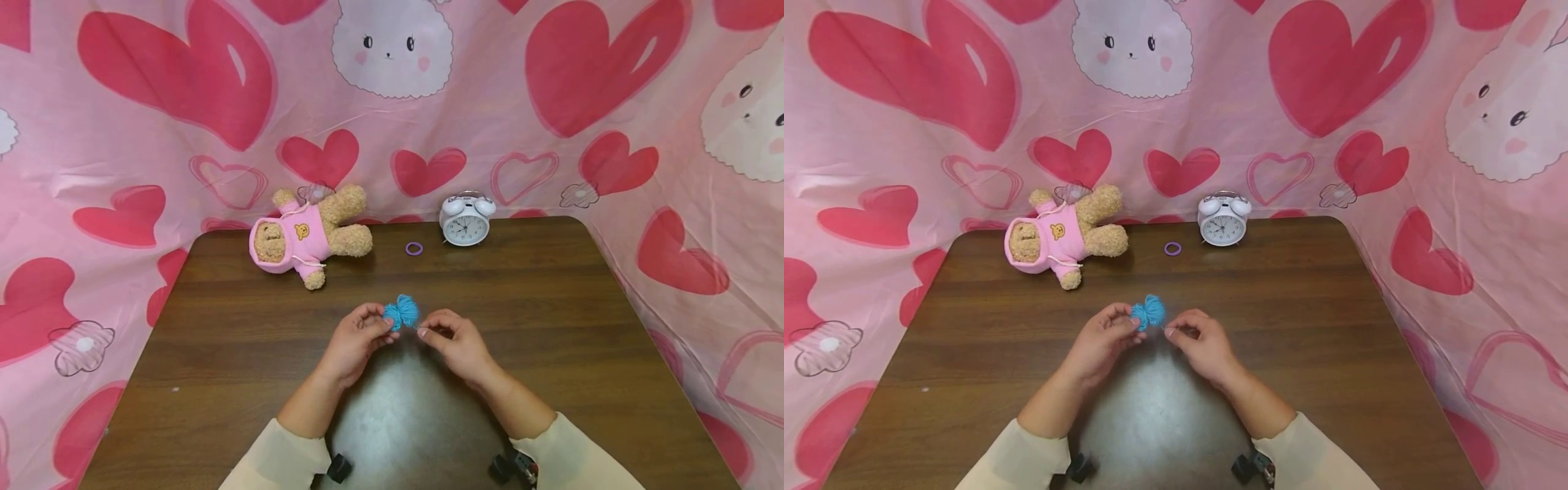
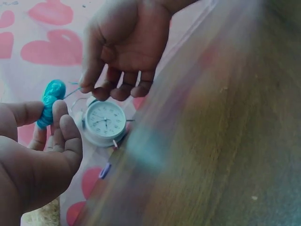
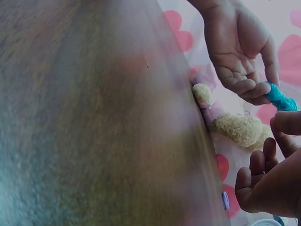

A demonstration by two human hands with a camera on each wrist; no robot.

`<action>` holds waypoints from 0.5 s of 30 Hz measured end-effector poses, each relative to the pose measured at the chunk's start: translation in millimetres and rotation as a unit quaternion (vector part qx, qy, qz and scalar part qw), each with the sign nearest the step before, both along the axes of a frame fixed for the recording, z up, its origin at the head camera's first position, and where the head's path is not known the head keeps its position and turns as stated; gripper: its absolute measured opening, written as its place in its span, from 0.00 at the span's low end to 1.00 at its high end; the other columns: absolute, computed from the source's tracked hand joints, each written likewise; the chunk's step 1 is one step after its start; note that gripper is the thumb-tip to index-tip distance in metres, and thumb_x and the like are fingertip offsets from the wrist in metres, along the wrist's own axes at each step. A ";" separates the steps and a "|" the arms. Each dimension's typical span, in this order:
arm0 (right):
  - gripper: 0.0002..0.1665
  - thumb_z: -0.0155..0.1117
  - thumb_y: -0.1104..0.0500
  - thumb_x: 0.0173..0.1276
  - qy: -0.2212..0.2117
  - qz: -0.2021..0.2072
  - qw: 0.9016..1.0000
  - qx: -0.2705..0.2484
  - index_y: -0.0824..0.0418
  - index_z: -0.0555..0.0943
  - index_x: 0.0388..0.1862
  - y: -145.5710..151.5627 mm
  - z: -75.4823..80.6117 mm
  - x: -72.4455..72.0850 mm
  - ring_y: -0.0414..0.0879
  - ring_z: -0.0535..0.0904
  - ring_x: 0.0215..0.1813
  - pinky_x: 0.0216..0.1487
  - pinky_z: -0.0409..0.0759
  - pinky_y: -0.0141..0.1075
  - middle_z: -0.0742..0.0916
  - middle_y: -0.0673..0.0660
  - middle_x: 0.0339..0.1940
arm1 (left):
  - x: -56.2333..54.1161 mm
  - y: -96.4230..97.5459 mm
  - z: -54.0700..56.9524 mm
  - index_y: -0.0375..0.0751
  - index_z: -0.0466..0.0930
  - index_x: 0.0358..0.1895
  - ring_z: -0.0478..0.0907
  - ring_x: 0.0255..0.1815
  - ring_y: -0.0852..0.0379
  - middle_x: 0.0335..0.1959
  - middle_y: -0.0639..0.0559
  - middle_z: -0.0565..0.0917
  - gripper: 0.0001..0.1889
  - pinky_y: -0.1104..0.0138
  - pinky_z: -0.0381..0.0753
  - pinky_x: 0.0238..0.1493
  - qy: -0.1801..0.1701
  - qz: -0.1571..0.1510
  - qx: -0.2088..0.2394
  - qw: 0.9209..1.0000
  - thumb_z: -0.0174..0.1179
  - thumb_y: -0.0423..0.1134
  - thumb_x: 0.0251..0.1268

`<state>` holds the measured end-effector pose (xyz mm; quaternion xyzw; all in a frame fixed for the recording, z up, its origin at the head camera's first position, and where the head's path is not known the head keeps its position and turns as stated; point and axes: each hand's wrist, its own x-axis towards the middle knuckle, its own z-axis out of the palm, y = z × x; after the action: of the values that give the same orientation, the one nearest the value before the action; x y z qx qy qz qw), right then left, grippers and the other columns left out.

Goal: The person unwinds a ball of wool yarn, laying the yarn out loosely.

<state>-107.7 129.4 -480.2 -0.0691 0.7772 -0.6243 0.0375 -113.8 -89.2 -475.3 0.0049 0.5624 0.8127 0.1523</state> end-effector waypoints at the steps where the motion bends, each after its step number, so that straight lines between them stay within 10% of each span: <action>1: 0.03 0.74 0.63 0.67 -0.001 -0.002 1.000 0.000 0.62 0.88 0.37 0.2 0.7 0.0 0.48 0.79 0.45 0.46 0.77 0.34 0.87 0.56 0.41 | 0.0 -0.7 0.5 0.37 0.70 0.50 0.85 0.35 0.55 0.33 0.50 0.85 0.08 0.63 0.85 0.47 -0.001 -0.003 0.003 1.000 0.57 0.26 0.74; 15: 0.08 0.72 0.66 0.68 -0.010 -0.040 0.997 -0.067 0.71 0.85 0.42 10.0 7.4 -2.9 0.44 0.81 0.43 0.44 0.79 0.31 0.87 0.57 0.40 | 4.3 -17.8 -1.0 0.32 0.73 0.52 0.85 0.43 0.44 0.41 0.46 0.81 0.11 0.54 0.86 0.51 0.044 -0.118 -0.079 0.989 0.60 0.26 0.69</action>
<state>-110.6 139.5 -472.8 -0.0345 0.7356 -0.6764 0.0159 -109.6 -106.9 -476.3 0.0952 0.6265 0.7412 0.2216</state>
